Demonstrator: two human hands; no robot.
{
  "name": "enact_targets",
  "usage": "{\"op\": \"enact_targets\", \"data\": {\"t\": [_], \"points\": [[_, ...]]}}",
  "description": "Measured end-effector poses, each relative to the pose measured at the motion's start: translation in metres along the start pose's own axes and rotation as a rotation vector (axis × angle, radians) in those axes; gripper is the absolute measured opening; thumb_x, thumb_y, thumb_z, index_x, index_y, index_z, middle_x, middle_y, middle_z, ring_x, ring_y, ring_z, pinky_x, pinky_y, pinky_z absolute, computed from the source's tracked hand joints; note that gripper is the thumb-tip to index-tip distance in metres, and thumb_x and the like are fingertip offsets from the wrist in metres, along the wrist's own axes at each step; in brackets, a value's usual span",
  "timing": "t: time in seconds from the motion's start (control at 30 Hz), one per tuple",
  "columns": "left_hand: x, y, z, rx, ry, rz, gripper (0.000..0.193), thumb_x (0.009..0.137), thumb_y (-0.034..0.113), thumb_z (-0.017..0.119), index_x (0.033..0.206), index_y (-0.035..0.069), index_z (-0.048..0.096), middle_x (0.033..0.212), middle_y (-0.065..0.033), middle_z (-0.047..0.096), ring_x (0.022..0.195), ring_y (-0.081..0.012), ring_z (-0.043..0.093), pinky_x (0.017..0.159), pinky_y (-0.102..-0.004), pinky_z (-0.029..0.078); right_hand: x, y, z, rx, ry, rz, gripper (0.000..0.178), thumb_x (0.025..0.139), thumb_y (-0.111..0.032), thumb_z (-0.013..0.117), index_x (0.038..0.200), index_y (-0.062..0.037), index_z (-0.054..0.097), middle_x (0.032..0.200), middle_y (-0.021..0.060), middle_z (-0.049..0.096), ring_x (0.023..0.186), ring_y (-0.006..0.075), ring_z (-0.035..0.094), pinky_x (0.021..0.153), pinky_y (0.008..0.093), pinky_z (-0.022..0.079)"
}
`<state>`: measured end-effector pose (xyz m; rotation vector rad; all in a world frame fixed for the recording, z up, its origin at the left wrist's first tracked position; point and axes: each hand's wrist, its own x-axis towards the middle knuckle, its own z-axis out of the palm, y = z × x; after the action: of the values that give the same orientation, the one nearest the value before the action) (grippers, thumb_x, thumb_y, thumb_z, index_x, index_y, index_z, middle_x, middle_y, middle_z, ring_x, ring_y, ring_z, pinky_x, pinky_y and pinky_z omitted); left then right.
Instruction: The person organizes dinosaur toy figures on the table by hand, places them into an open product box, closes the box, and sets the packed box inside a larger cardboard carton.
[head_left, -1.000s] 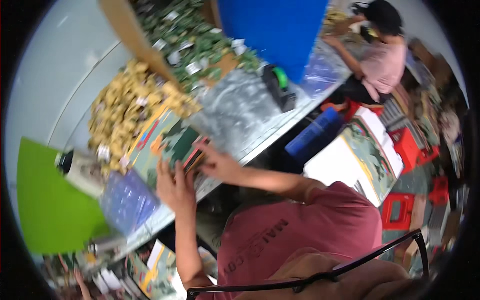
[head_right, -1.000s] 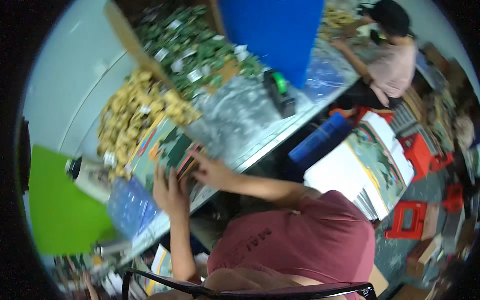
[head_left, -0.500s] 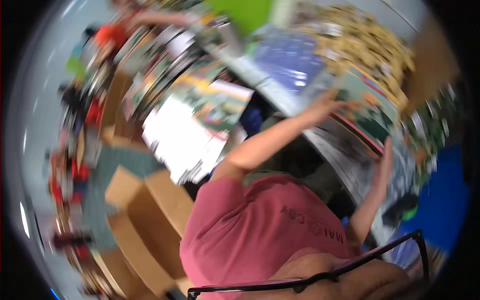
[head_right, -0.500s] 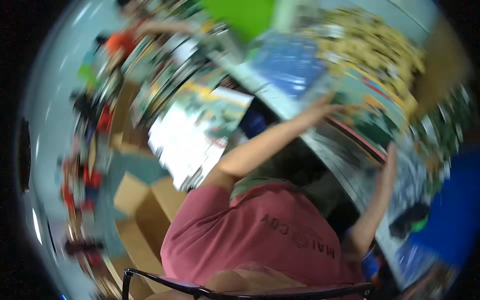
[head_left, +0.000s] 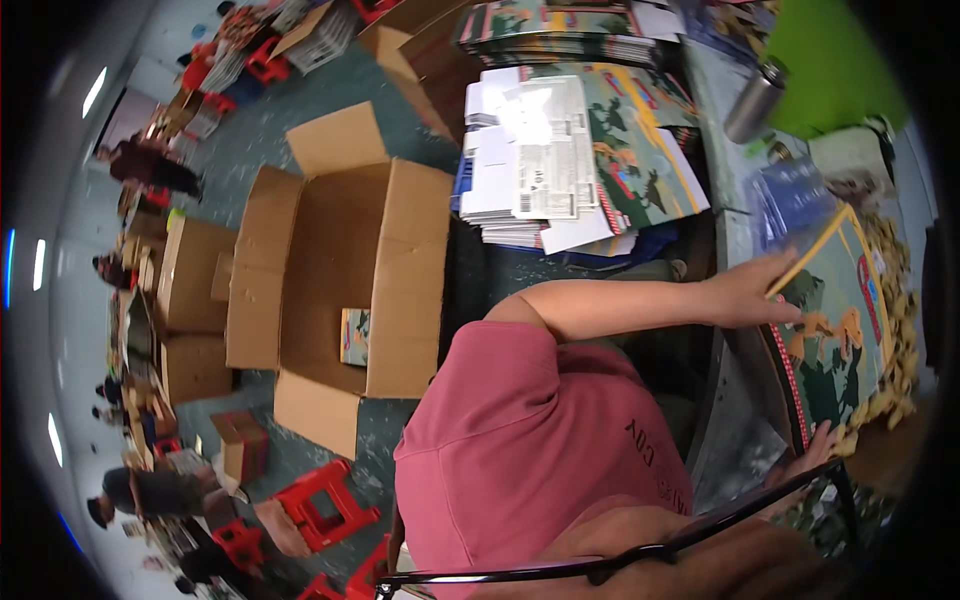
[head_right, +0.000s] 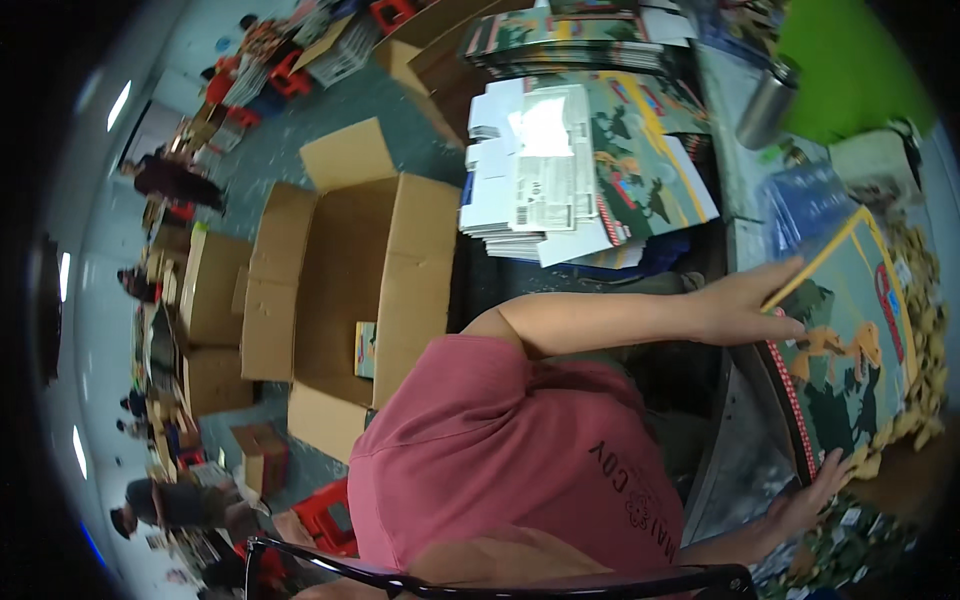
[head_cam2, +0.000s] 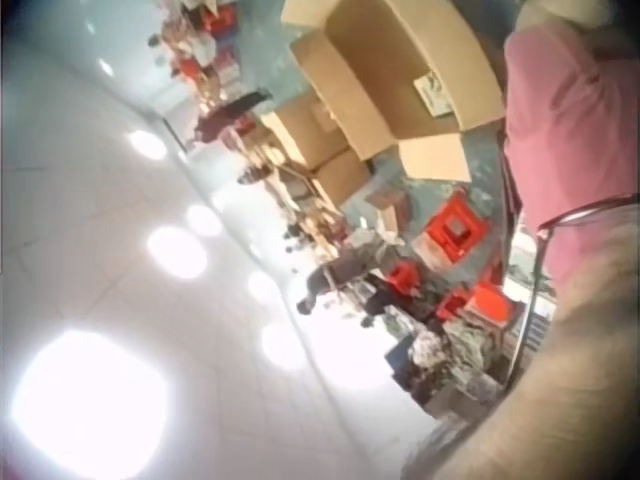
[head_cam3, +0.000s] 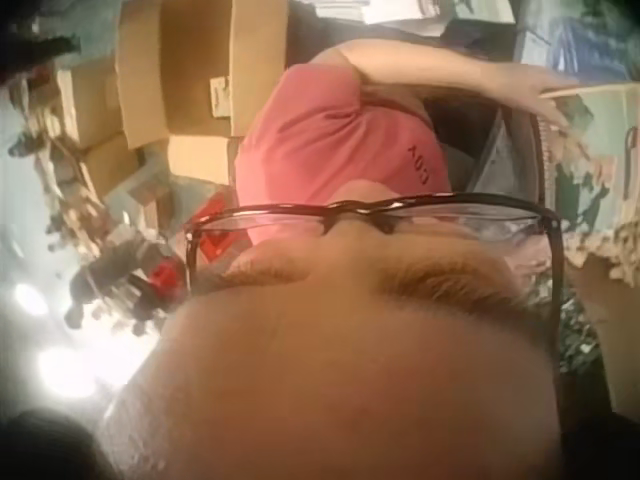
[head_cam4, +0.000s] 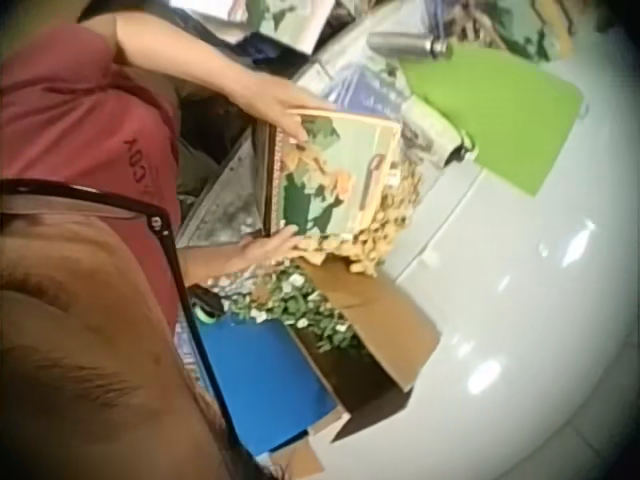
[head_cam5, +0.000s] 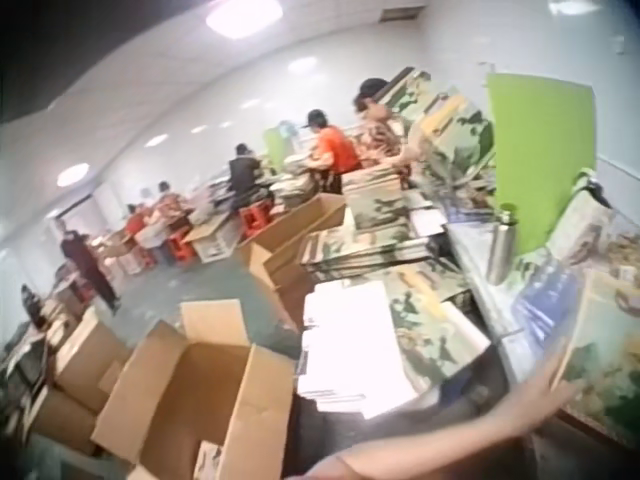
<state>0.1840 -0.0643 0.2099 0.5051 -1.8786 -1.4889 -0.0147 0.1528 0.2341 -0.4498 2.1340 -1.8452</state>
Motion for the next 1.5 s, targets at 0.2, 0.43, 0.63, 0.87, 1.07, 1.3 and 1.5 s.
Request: {"op": "enact_targets", "data": {"t": [0.2, 0.43, 0.63, 0.87, 1.07, 1.3, 1.5], "points": [[-0.065, 0.026, -0.128, 0.081, 0.370, -0.110, 0.097, 0.083, 0.044, 0.074, 0.151, -0.011, 0.031, 0.153, -0.0308, 0.038, 0.143, -0.0367, 0.040, 0.116, -0.0382, 0.033, 0.004, 0.007, 0.135, 0.283, -0.560, 0.072, 0.068, 0.103, -0.024, 0.059, 0.155, 0.0061, 0.027, 0.151, 0.0171, 0.042, 0.134, 0.0228, 0.047, 0.109, 0.0367, 0.038], [-0.146, 0.020, -0.231, -0.154, 0.618, -0.156, 0.065, 0.087, 0.026, 0.073, 0.144, 0.004, 0.050, 0.127, -0.0124, 0.064, 0.112, -0.0188, 0.060, 0.100, -0.0303, 0.045, -0.047, 0.013, 0.272, 0.246, -1.105, 0.138, 0.066, 0.102, -0.017, 0.058, 0.155, 0.0075, 0.027, 0.144, 0.0145, 0.049, 0.129, 0.0205, 0.050, 0.108, 0.0335, 0.039], [-0.184, 0.028, -0.318, 0.020, 0.648, -0.460, 0.059, 0.087, 0.026, 0.074, 0.138, -0.001, 0.058, 0.130, -0.0094, 0.063, 0.120, -0.0178, 0.055, 0.104, -0.0301, 0.042, -0.093, 0.017, 0.333, 0.069, -1.397, -0.115, 0.066, 0.099, -0.013, 0.060, 0.154, 0.0056, 0.029, 0.143, 0.0143, 0.051, 0.124, 0.0205, 0.054, 0.100, 0.0326, 0.046], [-0.203, -0.006, -0.397, 0.638, 0.785, -0.496, 0.044, 0.095, 0.019, 0.062, 0.136, 0.001, 0.060, 0.123, -0.0157, 0.069, 0.111, -0.0245, 0.068, 0.095, -0.0350, 0.050, -0.154, 0.022, 0.325, -0.007, -1.763, -0.360, 0.070, 0.093, -0.029, 0.072, 0.150, -0.0014, 0.042, 0.157, 0.0223, 0.038, 0.144, 0.0326, 0.042, 0.114, 0.0381, 0.038], [-0.164, -0.026, -0.380, 1.106, 0.816, -0.444, 0.040, 0.099, 0.025, 0.051, 0.132, 0.004, 0.060, 0.124, -0.0221, 0.066, 0.119, -0.0375, 0.061, 0.100, -0.0428, 0.047, -0.146, 0.070, 0.312, -0.148, -1.665, -0.205, 0.063, 0.091, -0.029, 0.071, 0.144, -0.0020, 0.049, 0.140, 0.0235, 0.056, 0.121, 0.0353, 0.062, 0.102, 0.0419, 0.049], [-0.165, -0.034, -0.414, 0.816, 0.628, -0.272, 0.034, 0.104, 0.022, 0.053, 0.127, -0.002, 0.061, 0.117, -0.0150, 0.069, 0.110, -0.0220, 0.064, 0.096, -0.0336, 0.048, -0.120, 0.110, 0.311, -0.096, -1.457, -0.121, 0.053, 0.089, -0.024, 0.072, 0.135, -0.0010, 0.057, 0.122, 0.0211, 0.067, 0.099, 0.0298, 0.070, 0.087, 0.0397, 0.055], [-0.139, -0.038, -0.432, 0.693, 0.521, -0.240, 0.032, 0.103, 0.017, 0.056, 0.127, -0.003, 0.063, 0.118, -0.0115, 0.069, 0.107, -0.0180, 0.064, 0.095, -0.0310, 0.049, -0.115, 0.136, 0.318, -0.038, -1.350, -0.113, 0.051, 0.089, -0.023, 0.071, 0.132, 0.0004, 0.058, 0.118, 0.0216, 0.068, 0.095, 0.0298, 0.070, 0.085, 0.0408, 0.055]]}}
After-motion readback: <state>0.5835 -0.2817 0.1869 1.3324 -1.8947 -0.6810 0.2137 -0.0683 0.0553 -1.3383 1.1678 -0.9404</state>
